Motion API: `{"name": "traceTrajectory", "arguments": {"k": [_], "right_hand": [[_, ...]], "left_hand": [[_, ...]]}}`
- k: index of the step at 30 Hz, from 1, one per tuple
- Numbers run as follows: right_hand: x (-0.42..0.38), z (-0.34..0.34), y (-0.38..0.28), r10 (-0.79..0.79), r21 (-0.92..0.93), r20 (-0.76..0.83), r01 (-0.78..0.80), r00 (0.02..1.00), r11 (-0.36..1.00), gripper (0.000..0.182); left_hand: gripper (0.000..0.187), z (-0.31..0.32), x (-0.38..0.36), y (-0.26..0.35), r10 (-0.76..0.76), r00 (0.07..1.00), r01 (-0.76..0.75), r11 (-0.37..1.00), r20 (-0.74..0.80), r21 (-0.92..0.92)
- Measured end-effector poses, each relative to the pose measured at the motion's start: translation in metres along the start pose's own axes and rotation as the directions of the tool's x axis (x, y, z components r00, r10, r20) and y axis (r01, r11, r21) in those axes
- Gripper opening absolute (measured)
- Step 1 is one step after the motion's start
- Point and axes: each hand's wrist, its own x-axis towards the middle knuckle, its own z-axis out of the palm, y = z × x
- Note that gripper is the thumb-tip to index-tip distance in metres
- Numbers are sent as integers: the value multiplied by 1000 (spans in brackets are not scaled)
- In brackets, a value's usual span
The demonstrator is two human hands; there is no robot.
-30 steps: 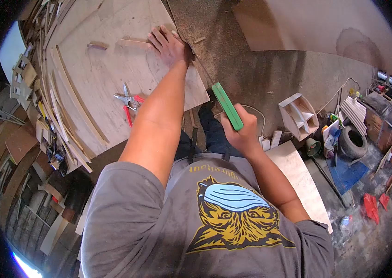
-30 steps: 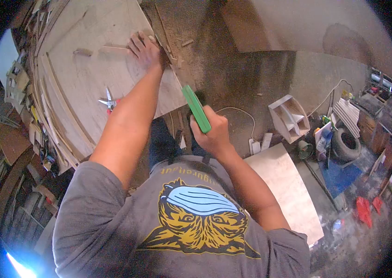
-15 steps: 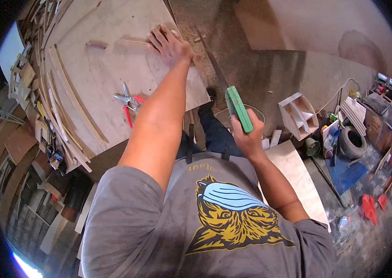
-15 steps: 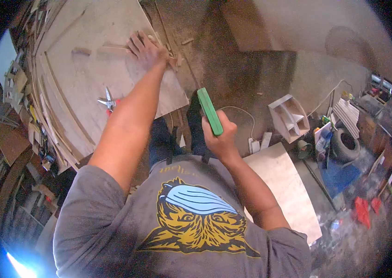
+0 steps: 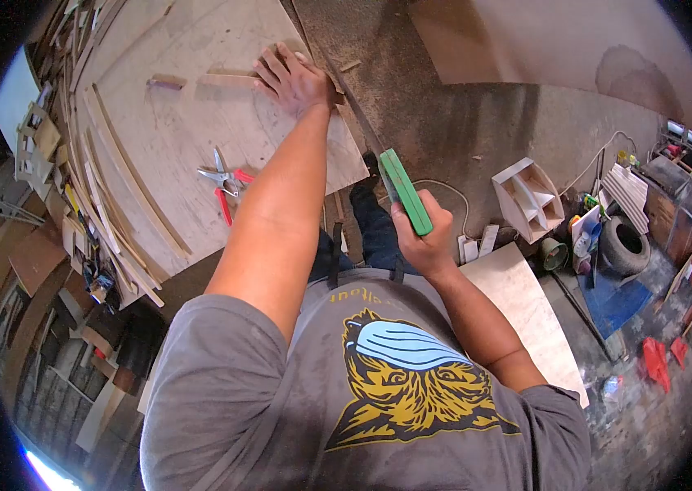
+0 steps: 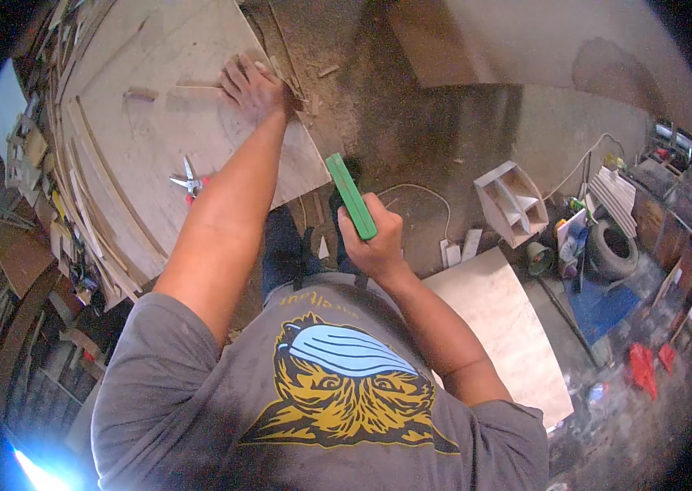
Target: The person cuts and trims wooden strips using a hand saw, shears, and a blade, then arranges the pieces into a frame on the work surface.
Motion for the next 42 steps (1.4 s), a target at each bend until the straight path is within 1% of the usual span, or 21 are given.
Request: {"name": "traceTrajectory", "arguments": {"k": [1,4,7,13,20,22,25,28,30,34,37,40,42], "right_hand": [[1,0,0,-10,-4,-1,10,1000,1000,15],[1,0,4,-49,-10,11,49,999,999,14],[2,-2,4,-78,-20,13,78,997,997,14],[0,-4,-1,-72,-43,39,74,997,996,13],[2,-1,-1,-77,-39,52,79,996,996,14],[0,3,2,-75,-59,62,79,995,995,14],[-7,-5,-1,-89,-53,46,91,995,994,14],[4,-6,-8,-88,-40,64,91,994,995,14],[2,-10,-8,-92,-42,45,94,995,995,14],[1,-21,-11,-105,-75,72,111,992,991,12],[0,-23,-6,-123,-68,88,129,988,989,11],[2,-22,-8,-102,-40,91,106,991,994,12],[2,-21,-5,-114,-64,103,120,988,991,12]], "left_hand": [[50,3,0,-1,14,999,-13,1000,-40,24],[50,6,0,-3,23,999,-21,999,-45,33],[49,9,0,-4,46,995,-42,998,-85,49],[49,5,0,-3,31,998,-30,999,-56,12],[50,10,0,-7,26,999,-24,998,-38,57],[50,4,0,-4,13,1000,-12,998,-13,61],[51,1,1,-2,-17,997,18,1000,71,-16],[51,-7,-1,1,-36,995,33,999,94,33],[51,-9,0,2,-42,994,41,999,106,8],[51,-4,2,2,-58,992,56,998,110,24],[51,1,1,0,-49,994,44,998,101,46],[50,4,0,-2,-42,996,38,998,78,52],[50,6,0,-3,-38,997,34,998,66,53]]}}
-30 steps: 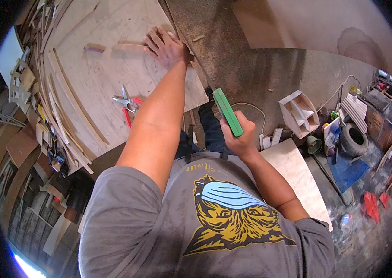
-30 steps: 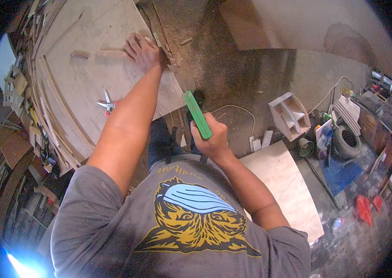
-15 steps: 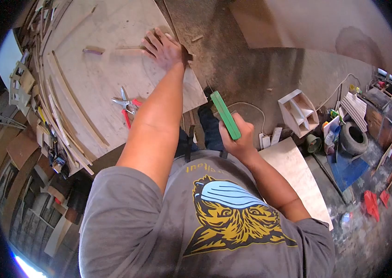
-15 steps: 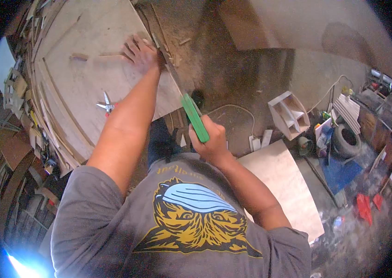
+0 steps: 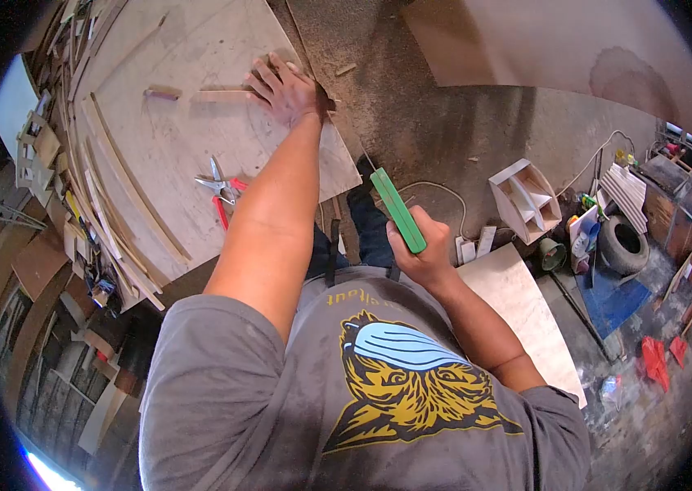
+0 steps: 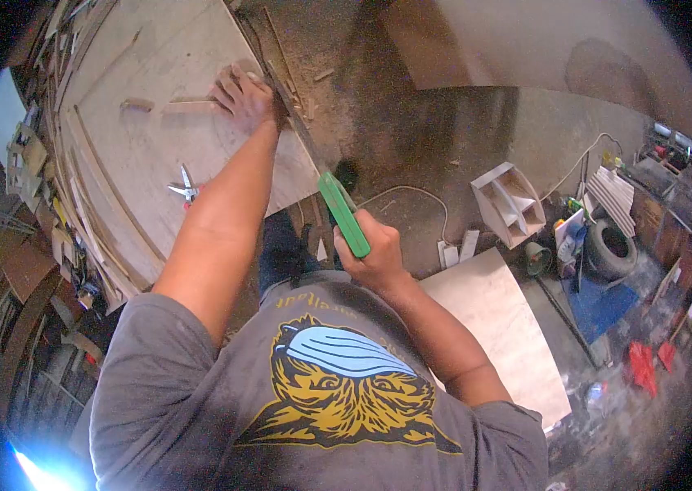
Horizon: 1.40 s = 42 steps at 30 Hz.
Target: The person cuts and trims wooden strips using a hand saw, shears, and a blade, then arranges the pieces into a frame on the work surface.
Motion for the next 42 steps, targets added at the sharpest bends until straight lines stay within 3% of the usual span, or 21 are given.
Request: {"name": "traceTrajectory", "arguments": {"k": [4,19,22,25,28,34,40,42], "right_hand": [[-3,2,-2,-13,-33,6,13,1000,999,13],[8,13,-4,-24,-56,-10,24,1000,998,16],[-2,5,-8,26,-35,-4,-26,1000,999,16],[4,7,-11,34,42,-8,-33,999,999,14],[-7,1,-6,39,-14,-19,-39,999,999,13],[-10,-2,-9,86,35,-1,-86,996,996,14],[-4,2,-7,12,17,22,-12,1000,1000,12],[-4,3,-6,28,2,14,-28,1000,1000,12]], "left_hand": [[50,6,-1,-3,13,999,-12,1000,-38,26],[51,-7,1,1,-42,994,47,998,100,-43],[52,-9,3,1,-5,999,6,999,50,-36],[52,-24,2,7,-31,993,32,999,113,-10],[52,-20,5,6,-10,997,15,997,71,-74],[51,-6,2,2,0,1000,0,1000,8,-4],[52,6,3,-4,10,1000,-11,1000,-10,-8],[49,8,2,-6,46,995,-43,999,-85,33]]}}
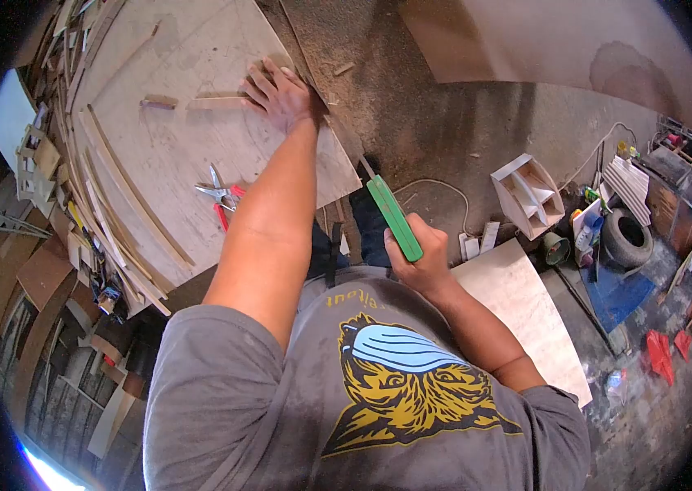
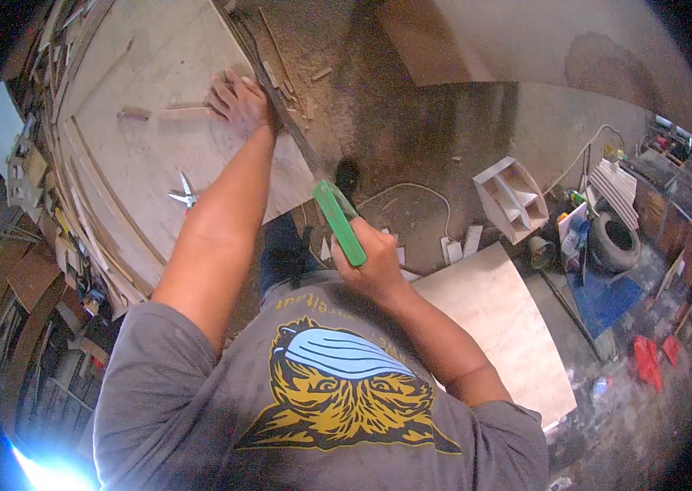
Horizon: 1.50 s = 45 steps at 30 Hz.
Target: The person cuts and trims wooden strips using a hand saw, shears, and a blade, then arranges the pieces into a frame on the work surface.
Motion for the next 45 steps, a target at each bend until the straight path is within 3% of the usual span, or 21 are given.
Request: {"name": "traceTrajectory", "arguments": {"k": [4,7,10,13,19,22,28,30,31,37,38,42,45], "right_hand": [[8,3,-4,-1,-5,-27,1,1000,1000,12],[29,11,2,76,67,-38,-73,996,995,8],[17,11,2,-4,30,-52,6,999,1000,10],[31,14,3,-40,-19,-43,39,998,999,11],[32,15,3,-67,-14,-50,66,997,998,17],[45,22,4,-34,-2,-33,34,999,999,13],[55,14,7,-5,8,-17,5,1000,1000,13],[74,21,5,110,60,13,-110,994,992,14],[74,21,7,84,39,13,-85,996,996,14],[56,25,7,-86,-10,-12,86,996,996,9],[69,32,11,-3,-1,-5,3,1000,1000,9],[66,25,6,29,23,-22,-29,999,999,11],[52,23,12,-60,-5,-19,60,998,998,8]], "left_hand": [[48,0,2,1,21,999,-19,999,-40,41],[54,-20,3,6,-52,979,68,995,195,-75],[55,-18,5,5,-55,977,58,998,208,-8],[48,-16,3,3,20,997,-22,999,70,25],[49,-8,2,3,-11,999,10,1000,40,23],[49,-23,4,9,-70,990,70,998,119,-1],[51,-5,1,1,-3,998,3,1000,56,-2],[53,-24,1,5,-61,976,68,997,208,-28],[54,-31,7,11,-84,959,100,994,272,-45],[53,-38,9,15,-125,944,149,987,305,-56],[53,-39,4,13,-123,941,146,988,317,-50],[54,-38,12,14,-112,940,134,990,322,-46],[54,-37,15,14,-107,939,124,992,326,-34]]}}
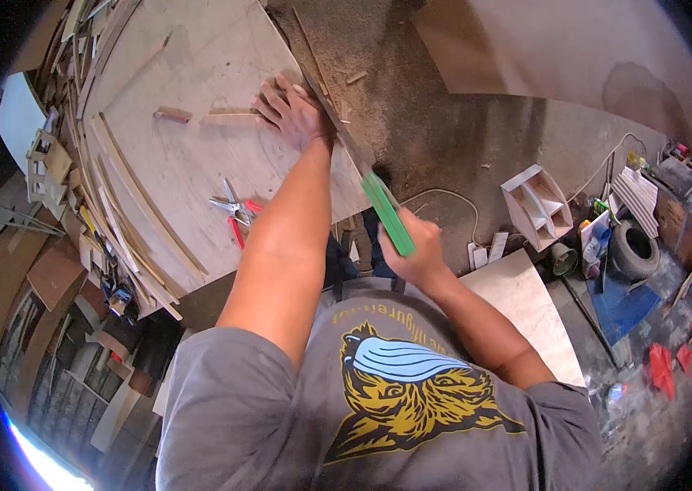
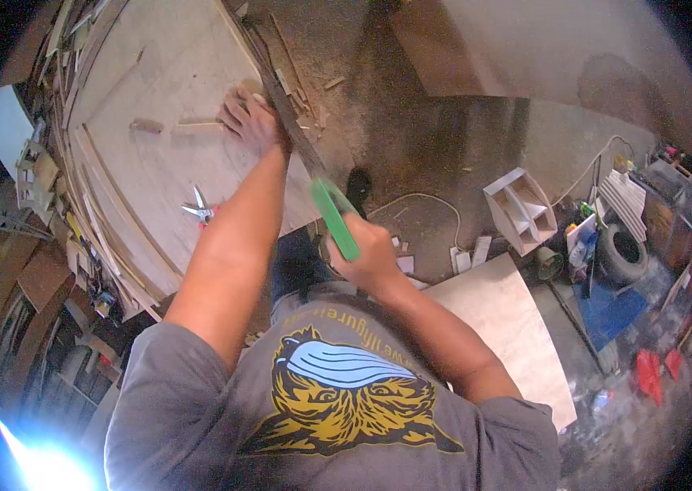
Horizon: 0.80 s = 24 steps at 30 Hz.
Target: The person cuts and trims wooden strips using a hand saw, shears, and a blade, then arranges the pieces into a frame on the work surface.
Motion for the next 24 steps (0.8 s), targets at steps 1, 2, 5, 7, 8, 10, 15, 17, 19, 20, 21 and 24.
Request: {"name": "traceTrajectory", "arguments": {"k": [1,2,5,7,8,10,15,17,19,20,21,24], "right_hand": [[7,5,1,43,0,18,-43,999,999,8],[24,15,4,81,1,34,-81,996,997,8],[19,4,-4,93,4,34,-93,995,996,9],[11,-2,-4,50,-20,36,-49,998,999,10],[9,-1,-2,22,-43,44,-20,999,999,10],[12,7,-2,47,-58,55,-44,997,997,13],[18,0,-14,78,-2,7,-78,997,997,11],[10,-5,-16,77,48,-18,-77,997,996,11],[36,10,-3,145,55,22,-146,989,988,8],[46,16,0,173,57,41,-175,984,983,7],[47,17,-3,146,25,27,-147,989,989,7],[10,-7,-17,124,26,11,-124,992,992,9]], "left_hand": [[54,0,-4,-2,6,1000,-6,1000,11,9],[54,-2,-9,-3,-5,1000,5,1000,16,13],[54,-2,-6,1,-12,1000,12,1000,7,19],[54,1,-3,0,-9,1000,9,999,-2,32],[54,1,-1,-1,-2,1000,2,1000,-3,28],[53,0,-5,-4,15,1000,-15,1000,9,23],[53,3,-1,-2,-2,1000,2,1000,-5,-1],[53,9,-1,-6,16,998,-14,1000,-65,21],[52,24,-3,-14,76,982,-65,995,-175,70],[52,23,-6,-13,62,984,-50,996,-170,69],[52,22,-5,-10,51,984,-40,997,-172,65],[51,27,0,-11,60,979,-47,996,-195,75]]}}
